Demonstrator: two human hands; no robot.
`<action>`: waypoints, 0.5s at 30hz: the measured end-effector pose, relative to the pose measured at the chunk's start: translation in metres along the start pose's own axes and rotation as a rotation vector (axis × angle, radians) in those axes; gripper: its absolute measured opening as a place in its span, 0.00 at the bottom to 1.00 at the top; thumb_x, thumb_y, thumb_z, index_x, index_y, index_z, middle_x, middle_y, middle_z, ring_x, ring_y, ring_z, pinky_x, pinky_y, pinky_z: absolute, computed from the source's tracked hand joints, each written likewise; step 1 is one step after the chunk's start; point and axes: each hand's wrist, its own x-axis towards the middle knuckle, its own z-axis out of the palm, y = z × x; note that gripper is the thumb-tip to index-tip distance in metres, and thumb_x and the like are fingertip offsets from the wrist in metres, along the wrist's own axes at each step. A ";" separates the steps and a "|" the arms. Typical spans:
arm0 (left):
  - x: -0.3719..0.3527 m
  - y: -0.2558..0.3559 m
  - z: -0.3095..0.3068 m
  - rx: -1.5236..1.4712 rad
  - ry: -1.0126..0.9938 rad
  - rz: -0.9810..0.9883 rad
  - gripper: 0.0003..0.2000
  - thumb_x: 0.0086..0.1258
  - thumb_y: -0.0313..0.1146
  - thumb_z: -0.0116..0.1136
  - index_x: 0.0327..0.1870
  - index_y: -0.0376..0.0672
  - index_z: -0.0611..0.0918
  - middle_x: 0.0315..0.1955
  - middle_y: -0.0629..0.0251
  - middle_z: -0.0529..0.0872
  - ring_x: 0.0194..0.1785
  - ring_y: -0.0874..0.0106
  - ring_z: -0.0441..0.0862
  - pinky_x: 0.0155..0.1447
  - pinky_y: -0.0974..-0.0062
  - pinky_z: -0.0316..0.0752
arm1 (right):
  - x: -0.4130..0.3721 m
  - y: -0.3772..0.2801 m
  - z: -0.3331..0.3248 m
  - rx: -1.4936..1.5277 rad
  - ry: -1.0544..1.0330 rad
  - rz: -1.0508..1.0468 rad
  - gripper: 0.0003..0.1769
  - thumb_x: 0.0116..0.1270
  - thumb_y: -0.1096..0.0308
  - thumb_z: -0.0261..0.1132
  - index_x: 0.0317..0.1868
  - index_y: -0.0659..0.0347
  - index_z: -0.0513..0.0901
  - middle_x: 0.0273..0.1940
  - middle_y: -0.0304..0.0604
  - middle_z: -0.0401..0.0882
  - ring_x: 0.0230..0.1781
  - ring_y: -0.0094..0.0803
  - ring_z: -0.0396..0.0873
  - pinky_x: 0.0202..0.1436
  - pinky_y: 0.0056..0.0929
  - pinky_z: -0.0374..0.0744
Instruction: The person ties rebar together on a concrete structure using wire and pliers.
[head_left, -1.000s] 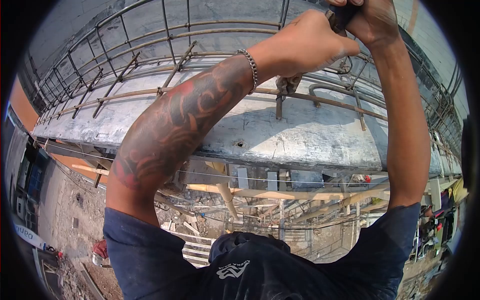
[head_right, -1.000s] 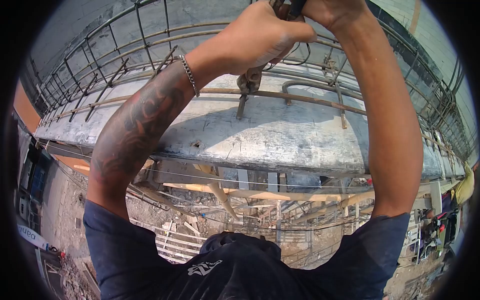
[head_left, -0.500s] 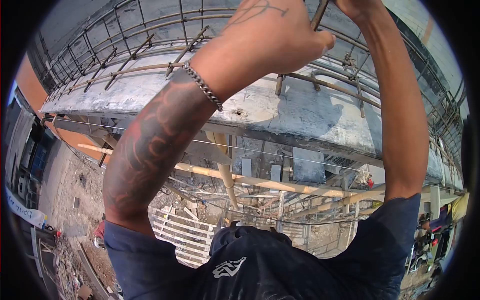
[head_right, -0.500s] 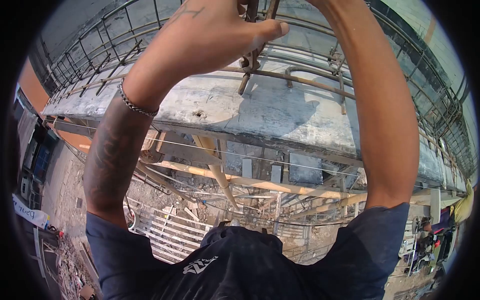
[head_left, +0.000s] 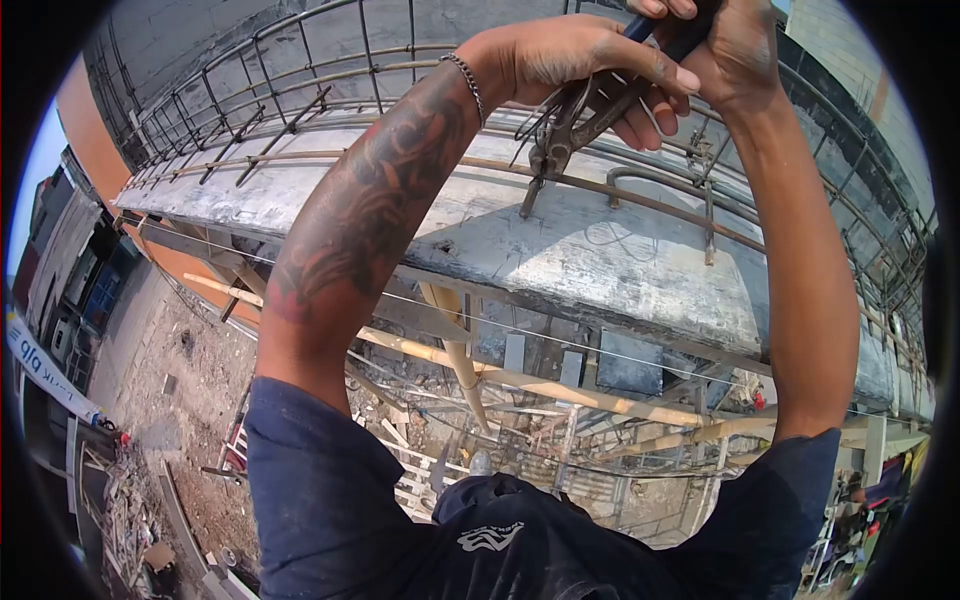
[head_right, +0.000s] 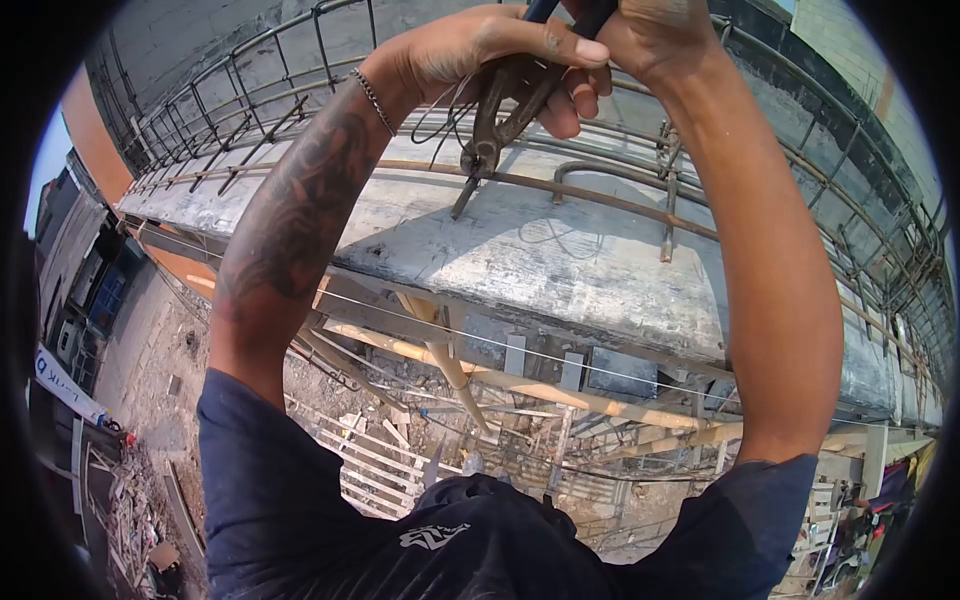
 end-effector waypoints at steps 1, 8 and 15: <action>0.008 -0.007 -0.004 -0.078 -0.008 -0.020 0.18 0.66 0.44 0.64 0.39 0.33 0.82 0.28 0.59 0.84 0.28 0.71 0.83 0.36 0.80 0.78 | -0.001 -0.004 0.004 -0.048 0.001 0.011 0.19 0.73 0.45 0.59 0.33 0.50 0.73 0.24 0.29 0.67 0.25 0.24 0.71 0.32 0.31 0.78; 0.011 0.000 0.016 0.012 0.023 -0.112 0.16 0.67 0.44 0.58 0.31 0.38 0.81 0.24 0.64 0.82 0.27 0.73 0.83 0.37 0.77 0.81 | -0.019 -0.014 -0.012 -0.050 0.244 0.009 0.21 0.78 0.46 0.48 0.27 0.44 0.65 0.18 0.26 0.60 0.17 0.23 0.64 0.26 0.28 0.73; 0.002 -0.011 -0.002 -0.265 -0.114 -0.072 0.15 0.68 0.43 0.54 0.27 0.40 0.77 0.19 0.65 0.77 0.21 0.74 0.79 0.30 0.75 0.77 | 0.008 0.000 0.001 -0.032 0.094 0.043 0.19 0.79 0.50 0.46 0.29 0.48 0.67 0.19 0.27 0.62 0.16 0.23 0.66 0.23 0.28 0.73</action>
